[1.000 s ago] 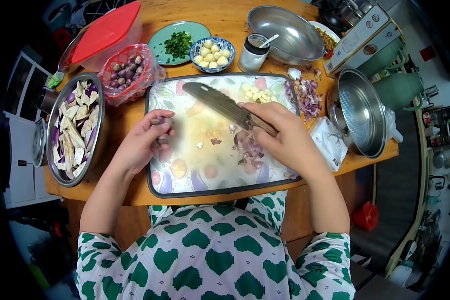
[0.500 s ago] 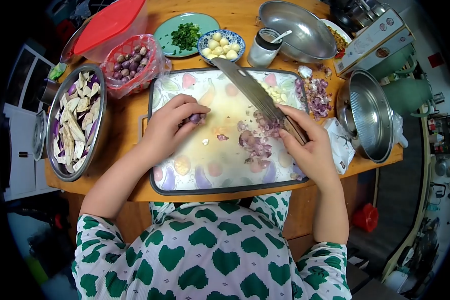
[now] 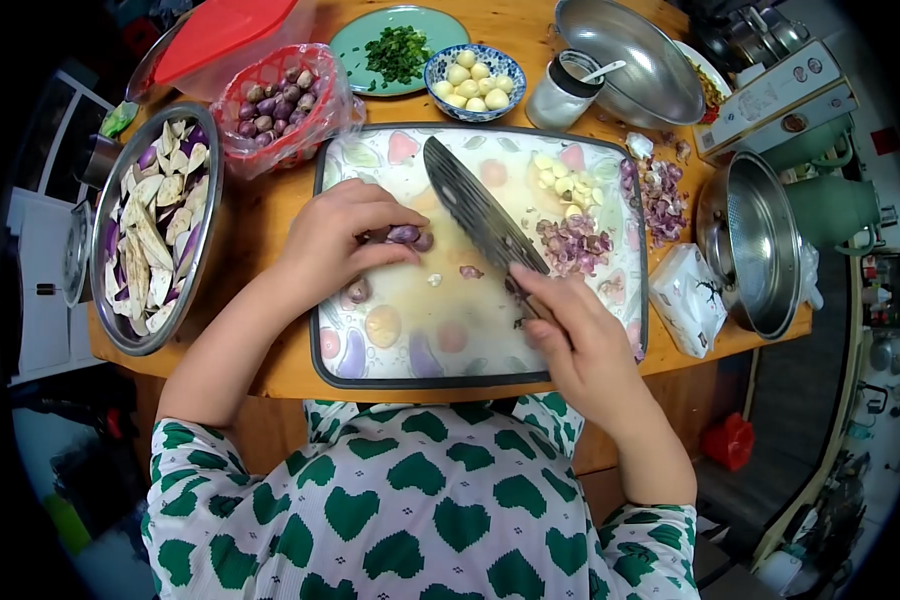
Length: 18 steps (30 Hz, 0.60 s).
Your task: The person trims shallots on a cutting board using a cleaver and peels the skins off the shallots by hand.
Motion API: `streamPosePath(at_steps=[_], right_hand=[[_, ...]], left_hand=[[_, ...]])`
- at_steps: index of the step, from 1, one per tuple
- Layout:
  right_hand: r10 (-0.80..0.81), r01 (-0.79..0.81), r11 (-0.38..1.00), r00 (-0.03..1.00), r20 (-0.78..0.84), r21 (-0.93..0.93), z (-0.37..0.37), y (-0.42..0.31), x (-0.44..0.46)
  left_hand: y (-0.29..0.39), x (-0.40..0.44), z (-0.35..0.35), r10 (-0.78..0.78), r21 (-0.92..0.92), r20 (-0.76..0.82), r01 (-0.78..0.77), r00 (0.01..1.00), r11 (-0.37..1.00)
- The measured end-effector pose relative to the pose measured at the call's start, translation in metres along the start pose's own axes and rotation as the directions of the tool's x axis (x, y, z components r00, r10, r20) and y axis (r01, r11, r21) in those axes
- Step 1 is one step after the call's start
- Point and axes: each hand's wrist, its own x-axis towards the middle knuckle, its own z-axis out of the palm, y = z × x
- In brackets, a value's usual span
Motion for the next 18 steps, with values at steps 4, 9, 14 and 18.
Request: streamPosePath(at_steps=[4, 9, 14, 18], right_hand=[[-0.033, 0.032, 0.999, 0.999, -0.007, -0.044, 0.011, 0.004, -0.001], [-0.028, 0.026, 0.996, 0.999, -0.016, -0.081, 0.016, 0.001, 0.001], [-0.026, 0.026, 0.999, 1.000, -0.002, -0.033, 0.016, 0.000, 0.006], [0.265, -0.312, 0.910, 0.944, 0.197, 0.274, 0.007, 0.003, 0.010]], left_hand=[[-0.005, -0.010, -0.005, 0.016, 0.009, -0.025, -0.016, 1.000, 1.000], [-0.009, -0.013, -0.013, -0.003, 0.106, -0.069, 0.010, 0.998, 0.994], [-0.007, -0.016, -0.013, 0.058, 0.174, -0.122, -0.036, 0.991, 0.984], [0.009, -0.027, -0.011, 0.088, 0.075, -0.055, -0.084, 0.995, 0.994]])
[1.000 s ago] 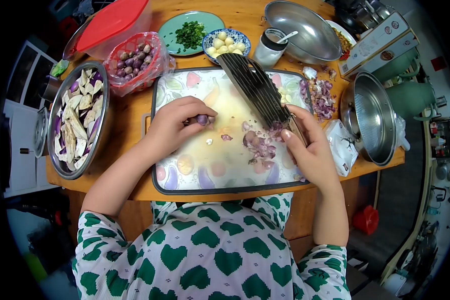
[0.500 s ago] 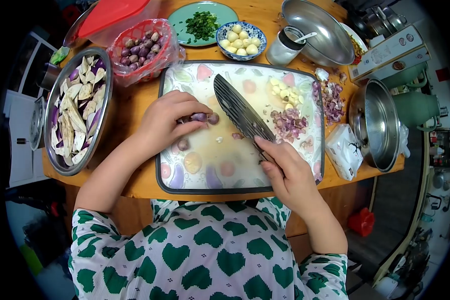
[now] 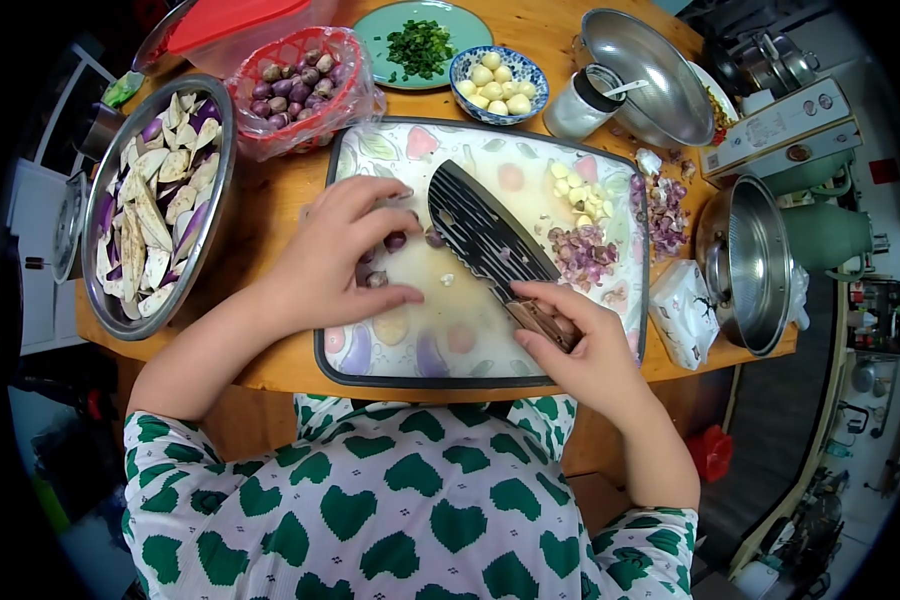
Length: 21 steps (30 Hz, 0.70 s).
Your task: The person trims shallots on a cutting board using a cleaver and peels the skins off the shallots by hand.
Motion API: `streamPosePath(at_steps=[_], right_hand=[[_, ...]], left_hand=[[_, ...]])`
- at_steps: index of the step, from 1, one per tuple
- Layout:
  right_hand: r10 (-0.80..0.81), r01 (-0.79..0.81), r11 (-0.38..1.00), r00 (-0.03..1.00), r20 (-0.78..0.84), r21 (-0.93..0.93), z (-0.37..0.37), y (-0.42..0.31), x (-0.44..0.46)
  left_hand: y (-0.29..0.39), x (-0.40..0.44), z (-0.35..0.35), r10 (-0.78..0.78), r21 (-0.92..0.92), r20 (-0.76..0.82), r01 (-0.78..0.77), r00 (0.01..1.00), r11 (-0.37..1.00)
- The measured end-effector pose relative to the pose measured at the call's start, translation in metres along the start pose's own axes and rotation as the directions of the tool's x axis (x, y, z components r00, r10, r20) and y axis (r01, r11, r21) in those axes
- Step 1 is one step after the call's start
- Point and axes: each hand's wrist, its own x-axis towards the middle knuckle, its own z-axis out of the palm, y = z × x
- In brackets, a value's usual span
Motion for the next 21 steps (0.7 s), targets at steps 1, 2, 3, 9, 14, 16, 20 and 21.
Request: streamPosePath(at_steps=[1, 2, 3, 9, 14, 16, 20, 21], right_hand=[[0.129, -0.136, 0.983, 0.990, 0.060, 0.124, -0.003, -0.002, 0.000], [0.105, -0.110, 0.987, 0.993, 0.051, 0.116, -0.001, 0.002, 0.000], [0.083, -0.082, 0.996, 0.995, 0.047, -0.034, 0.000, -0.002, 0.000], [-0.169, 0.145, 0.910, 0.985, -0.028, -0.388, 0.006, -0.001, -0.001], [-0.475, 0.390, 0.677, 0.879, 0.035, -0.625, 0.016, 0.023, 0.000], [-0.374, 0.311, 0.718, 0.927, 0.032, -0.623, 0.020, 0.020, 0.000], [-0.480, 0.361, 0.767, 0.872, -0.102, -0.530, 0.015, 0.011, -0.003], [-0.535, 0.398, 0.750, 0.835, -0.131, -0.527, 0.014, 0.011, -0.006]], left_hand=[[0.000, -0.003, 0.002, 0.011, -0.004, 0.028, -0.011, 1.000, 1.000], [-0.002, -0.006, 0.003, 0.023, -0.008, 0.057, -0.022, 0.998, 1.000], [-0.003, -0.009, 0.004, 0.034, -0.011, 0.084, -0.033, 0.996, 0.999], [-0.011, -0.016, 0.009, -0.011, 0.034, 0.038, 0.010, 0.999, 0.999], [-0.013, -0.021, 0.013, -0.093, 0.022, -0.055, 0.094, 0.994, 0.995], [-0.012, -0.022, 0.012, -0.131, -0.012, -0.072, 0.131, 0.989, 0.991], [-0.011, -0.024, 0.012, -0.145, -0.045, -0.089, 0.141, 0.985, 0.989], [-0.011, -0.025, 0.012, -0.145, -0.049, -0.096, 0.141, 0.985, 0.989]])
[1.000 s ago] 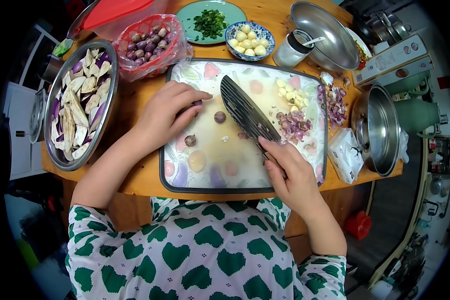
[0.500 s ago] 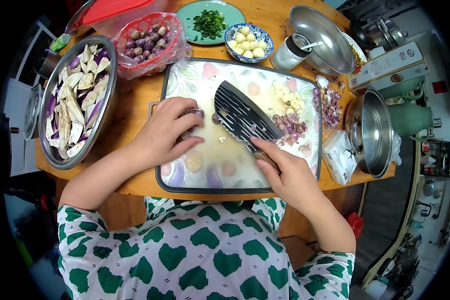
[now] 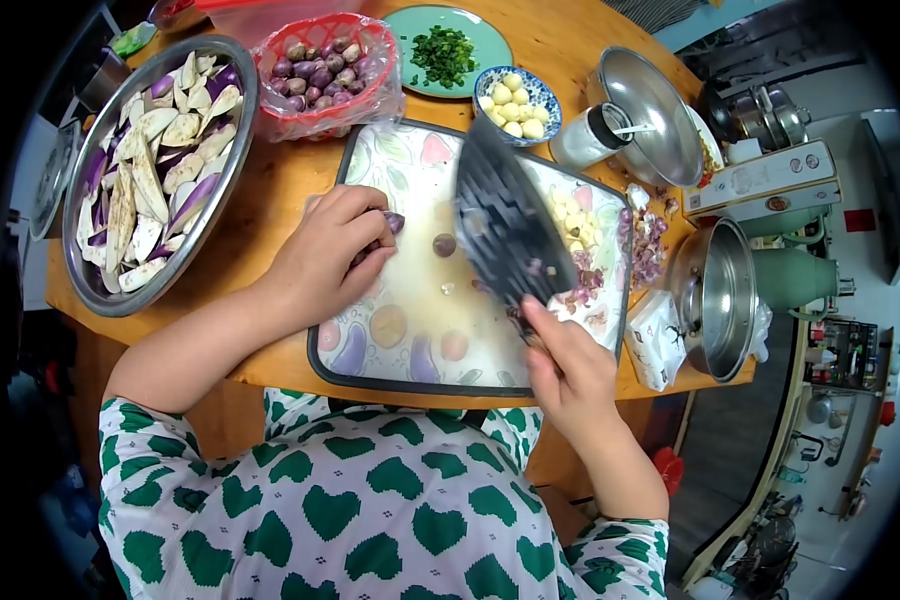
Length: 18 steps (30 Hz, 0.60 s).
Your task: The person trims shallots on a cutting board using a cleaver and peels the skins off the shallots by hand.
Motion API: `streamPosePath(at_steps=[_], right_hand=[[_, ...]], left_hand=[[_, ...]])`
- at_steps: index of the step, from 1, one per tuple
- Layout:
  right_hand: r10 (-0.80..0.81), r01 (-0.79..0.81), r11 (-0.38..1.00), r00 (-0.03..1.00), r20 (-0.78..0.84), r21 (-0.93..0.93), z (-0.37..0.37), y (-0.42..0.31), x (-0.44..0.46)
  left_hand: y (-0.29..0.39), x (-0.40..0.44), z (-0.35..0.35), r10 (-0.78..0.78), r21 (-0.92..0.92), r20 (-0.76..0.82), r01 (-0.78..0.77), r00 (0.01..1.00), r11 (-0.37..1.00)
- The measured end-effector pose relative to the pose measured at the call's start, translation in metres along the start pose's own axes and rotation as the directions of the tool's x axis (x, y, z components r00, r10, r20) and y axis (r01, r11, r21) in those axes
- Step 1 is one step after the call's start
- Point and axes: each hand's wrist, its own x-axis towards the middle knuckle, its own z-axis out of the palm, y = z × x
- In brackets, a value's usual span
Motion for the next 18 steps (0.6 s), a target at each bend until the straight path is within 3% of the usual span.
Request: streamPosePath(at_steps=[3, 4, 6, 9, 13, 16, 18], right_hand=[[-0.186, 0.181, 0.982, 0.975, -0.118, -0.057, 0.003, 0.001, 0.001], [-0.100, 0.107, 0.991, 0.991, 0.088, -0.076, 0.013, 0.003, 0.003], [0.145, -0.110, 0.983, 0.956, 0.254, -0.146, 0.018, -0.003, 0.004], [0.105, -0.113, 0.993, 0.970, 0.220, 0.022, 0.015, 0.001, 0.012], [0.400, -0.483, 0.833, 0.863, 0.309, 0.269, -0.003, 0.011, 0.019], [0.441, -0.510, 0.755, 0.860, 0.257, 0.412, -0.014, 0.024, 0.024], [0.426, -0.523, 0.701, 0.852, 0.304, 0.484, -0.028, 0.028, 0.026]], left_hand=[[-0.001, 0.000, 0.001, -0.005, -0.005, -0.013, 0.005, 1.000, 1.000], [-0.002, -0.001, 0.001, -0.007, -0.003, -0.014, 0.007, 1.000, 1.000], [-0.001, -0.002, 0.000, -0.008, -0.011, -0.024, 0.008, 1.000, 1.000], [-0.001, -0.002, 0.002, -0.002, -0.005, -0.043, 0.002, 0.999, 1.000], [0.002, 0.001, 0.001, -0.002, 0.015, -0.032, 0.002, 0.999, 1.000], [0.005, 0.005, -0.001, -0.001, 0.008, 0.035, 0.001, 0.999, 1.000], [0.008, 0.009, -0.004, 0.059, 0.061, 0.059, -0.063, 0.997, 0.996]])
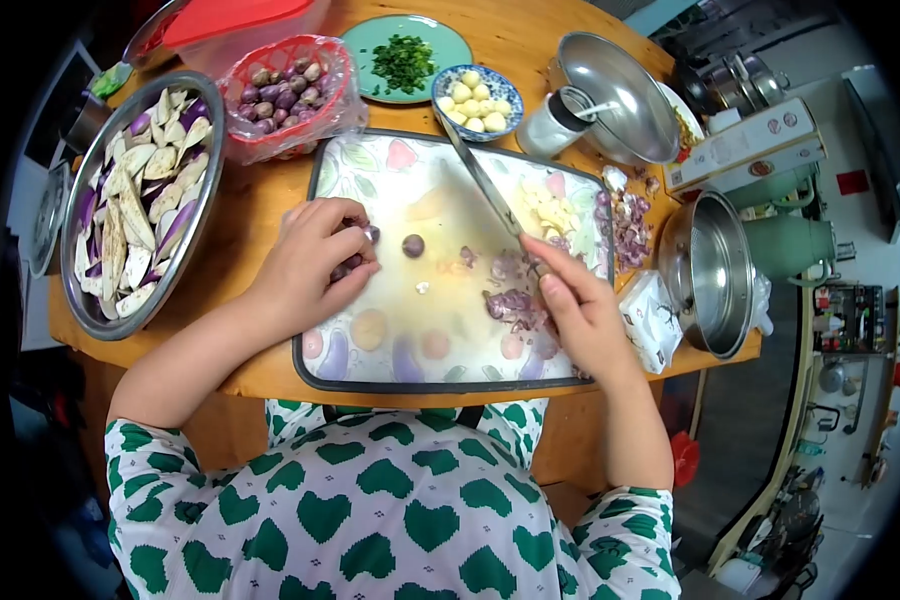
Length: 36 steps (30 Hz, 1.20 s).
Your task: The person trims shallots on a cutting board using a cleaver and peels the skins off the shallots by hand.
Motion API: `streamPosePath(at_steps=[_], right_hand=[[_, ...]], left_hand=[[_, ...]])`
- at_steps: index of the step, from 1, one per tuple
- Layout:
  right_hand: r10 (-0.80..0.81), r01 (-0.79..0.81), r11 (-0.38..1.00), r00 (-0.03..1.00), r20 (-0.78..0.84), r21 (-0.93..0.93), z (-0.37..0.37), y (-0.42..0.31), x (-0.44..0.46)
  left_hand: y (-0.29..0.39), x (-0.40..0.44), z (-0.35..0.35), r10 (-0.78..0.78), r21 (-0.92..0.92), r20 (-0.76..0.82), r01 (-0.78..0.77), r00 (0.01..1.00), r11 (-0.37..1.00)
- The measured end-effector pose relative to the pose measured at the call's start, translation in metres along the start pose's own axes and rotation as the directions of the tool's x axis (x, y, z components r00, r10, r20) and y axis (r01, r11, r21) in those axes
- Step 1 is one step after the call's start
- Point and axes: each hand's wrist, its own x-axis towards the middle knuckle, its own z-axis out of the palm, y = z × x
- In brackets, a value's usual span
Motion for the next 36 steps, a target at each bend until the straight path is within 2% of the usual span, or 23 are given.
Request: streamPosePath(at_steps=[4, 7, 11, 15, 18, 22, 25, 28, 33, 35, 36], right_hand=[[-0.017, 0.018, 0.968, 1.000, -0.003, 0.251, -0.021, 0.001, -0.001], [0.007, 0.007, 0.929, 0.999, -0.039, 0.370, -0.037, -0.001, -0.003], [-0.002, 0.013, 0.952, 0.999, -0.036, 0.304, -0.036, 0.001, -0.008], [0.010, -0.019, 0.932, 1.000, 0.026, 0.363, -0.013, 0.006, -0.015], [0.033, -0.073, 0.895, 0.995, 0.097, 0.440, 0.004, 0.004, -0.018], [0.062, -0.112, 0.893, 0.990, 0.127, 0.437, 0.014, -0.003, -0.018], [0.042, -0.094, 0.884, 0.991, 0.123, 0.458, 0.016, -0.003, -0.019], [0.042, -0.079, 0.878, 0.995, 0.088, 0.472, 0.021, -0.002, -0.017], [0.012, -0.044, 0.917, 0.997, 0.082, 0.396, 0.024, 0.005, -0.017], [0.057, -0.108, 0.886, 0.990, 0.126, 0.451, 0.024, 0.002, -0.021], [0.079, -0.140, 0.868, 0.986, 0.147, 0.477, 0.025, 0.001, -0.022]], left_hand=[[0.006, 0.010, -0.005, 0.090, 0.189, 0.025, -0.093, 0.996, 0.977], [0.010, 0.019, 0.001, 0.076, 0.210, -0.016, -0.071, 0.997, 0.975], [0.016, 0.029, 0.002, 0.036, 0.187, 0.026, -0.040, 0.999, 0.982], [0.023, 0.036, -0.003, -0.066, 0.184, 0.073, 0.052, 0.995, 0.982], [0.028, 0.039, 0.000, -0.118, 0.102, 0.031, 0.115, 0.993, 0.988], [0.020, 0.037, 0.003, 0.008, 0.108, 0.053, -0.014, 0.999, 0.994], [0.021, 0.043, 0.007, 0.030, 0.058, 0.046, -0.033, 0.999, 0.998], [0.018, 0.050, 0.017, 0.025, 0.023, 0.082, -0.027, 0.996, 0.999], [0.023, 0.046, 0.020, 0.005, 0.016, -0.048, -0.004, 0.999, 1.000], [0.022, 0.038, 0.013, -0.060, 0.038, -0.082, 0.063, 0.995, 0.997], [0.018, 0.035, 0.009, -0.082, 0.023, -0.043, 0.083, 0.996, 0.996]])
